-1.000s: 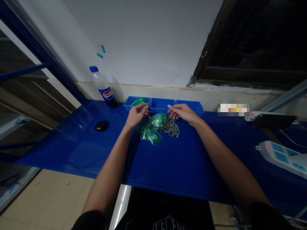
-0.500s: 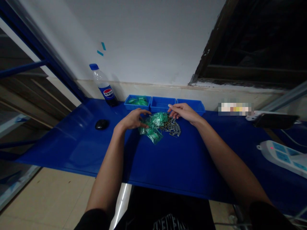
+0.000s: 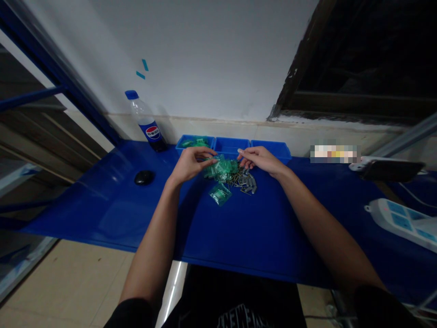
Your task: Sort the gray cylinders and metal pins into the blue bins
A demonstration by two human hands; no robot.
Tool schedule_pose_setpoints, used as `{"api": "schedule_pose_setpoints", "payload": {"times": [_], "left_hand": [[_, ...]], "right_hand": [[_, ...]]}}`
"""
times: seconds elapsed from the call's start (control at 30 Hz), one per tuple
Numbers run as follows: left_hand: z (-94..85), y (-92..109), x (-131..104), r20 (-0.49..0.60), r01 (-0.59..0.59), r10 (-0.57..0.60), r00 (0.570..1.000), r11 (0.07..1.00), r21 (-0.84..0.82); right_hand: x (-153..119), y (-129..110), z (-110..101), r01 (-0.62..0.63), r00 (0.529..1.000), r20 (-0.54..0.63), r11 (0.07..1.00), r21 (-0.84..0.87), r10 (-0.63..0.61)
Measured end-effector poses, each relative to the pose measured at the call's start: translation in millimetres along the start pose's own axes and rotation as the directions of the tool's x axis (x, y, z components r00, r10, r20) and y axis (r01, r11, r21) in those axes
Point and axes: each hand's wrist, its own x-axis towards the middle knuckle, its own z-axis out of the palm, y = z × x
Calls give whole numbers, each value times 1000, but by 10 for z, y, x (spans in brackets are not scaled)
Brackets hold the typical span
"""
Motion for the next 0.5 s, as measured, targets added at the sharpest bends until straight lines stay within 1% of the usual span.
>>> {"api": "schedule_pose_setpoints", "payload": {"times": [0.1, 0.23, 0.3, 0.37, 0.43, 0.5], "left_hand": [[59, -25, 5, 22, -10, 9, 1000, 999, 37], [104, -40, 13, 65, -82, 75, 995, 991, 110], [109, -18, 14, 51, -130, 124, 991, 982, 140], [118, 15, 14, 8, -173, 174, 985, 973, 151], [153, 47, 18, -37, -183, 187, 982, 979, 93], [222, 74, 27, -71, -155, 152, 986, 987, -37]], "right_hand": [[5, 2, -4, 5, 1000, 5, 1000, 4, -5], [8, 5, -13, 4, 1000, 8, 1000, 0, -4], [3, 2, -13, 4, 1000, 12, 1000, -9, -3], [-8, -2, -3, 21, 1000, 21, 1000, -22, -21], [-22, -3, 20, 78, 996, 44, 996, -46, -76], [-35, 2, 55, 143, 987, 90, 986, -88, -136]]}}
